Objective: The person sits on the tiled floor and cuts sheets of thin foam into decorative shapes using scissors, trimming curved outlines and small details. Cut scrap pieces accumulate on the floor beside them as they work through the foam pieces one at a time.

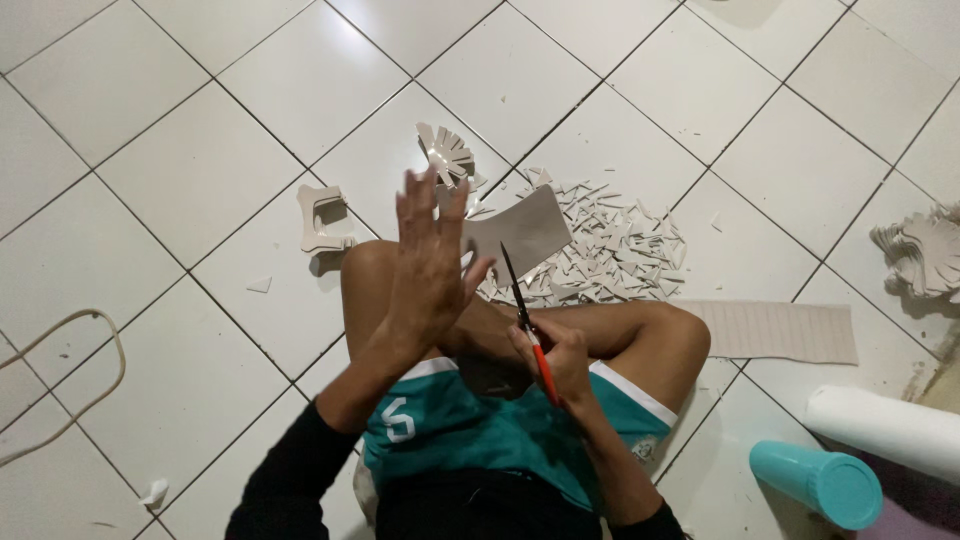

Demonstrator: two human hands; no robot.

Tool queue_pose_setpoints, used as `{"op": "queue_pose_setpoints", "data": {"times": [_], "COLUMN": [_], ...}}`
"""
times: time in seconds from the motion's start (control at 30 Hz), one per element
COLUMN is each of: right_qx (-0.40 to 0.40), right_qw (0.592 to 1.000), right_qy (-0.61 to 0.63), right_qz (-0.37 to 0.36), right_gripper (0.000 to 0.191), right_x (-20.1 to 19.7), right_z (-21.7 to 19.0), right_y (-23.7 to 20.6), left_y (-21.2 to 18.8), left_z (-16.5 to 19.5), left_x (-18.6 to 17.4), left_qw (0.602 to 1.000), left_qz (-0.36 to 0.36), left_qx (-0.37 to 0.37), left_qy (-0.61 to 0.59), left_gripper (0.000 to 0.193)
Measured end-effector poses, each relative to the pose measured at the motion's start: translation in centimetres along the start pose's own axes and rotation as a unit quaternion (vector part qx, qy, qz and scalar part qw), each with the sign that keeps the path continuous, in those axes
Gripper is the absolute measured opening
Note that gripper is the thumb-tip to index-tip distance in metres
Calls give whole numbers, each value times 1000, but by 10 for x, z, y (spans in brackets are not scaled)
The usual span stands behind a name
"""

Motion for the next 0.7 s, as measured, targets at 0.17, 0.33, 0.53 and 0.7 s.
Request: {"op": "queue_pose_setpoints", "data": {"times": [0.17,0.33,0.53,0.7], "right_qx": [33,216,148,168], "right_qw": [996,933,966,949], "right_qy": [75,261,170,215], "right_qz": [-46,-123,-130,-160], "right_gripper": [30,36,39,35], "right_x": [-3,1,-2,-8], "right_z": [0,2,8,3], "right_y": [-2,-3,3,4], "left_y": [37,35,30,30], "left_z": [-33,-28,-20,-20], "left_x": [13,14,12,11], "left_qw": [955,907,909,911], "left_qz": [-195,-303,-292,-286], "left_qx": [37,-20,-15,-25], "left_qy": [-220,-292,-296,-297], "left_gripper": [54,43,44,40]}}
Point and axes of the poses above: each hand's wrist, its own y-axis towards the middle knuckle, its own x-axis out of the palm, z = x × y, the point moved 1 cm from there along y, towards the middle knuckle, and after that the axes turned 11 degrees about z, right-handed, at the moved point
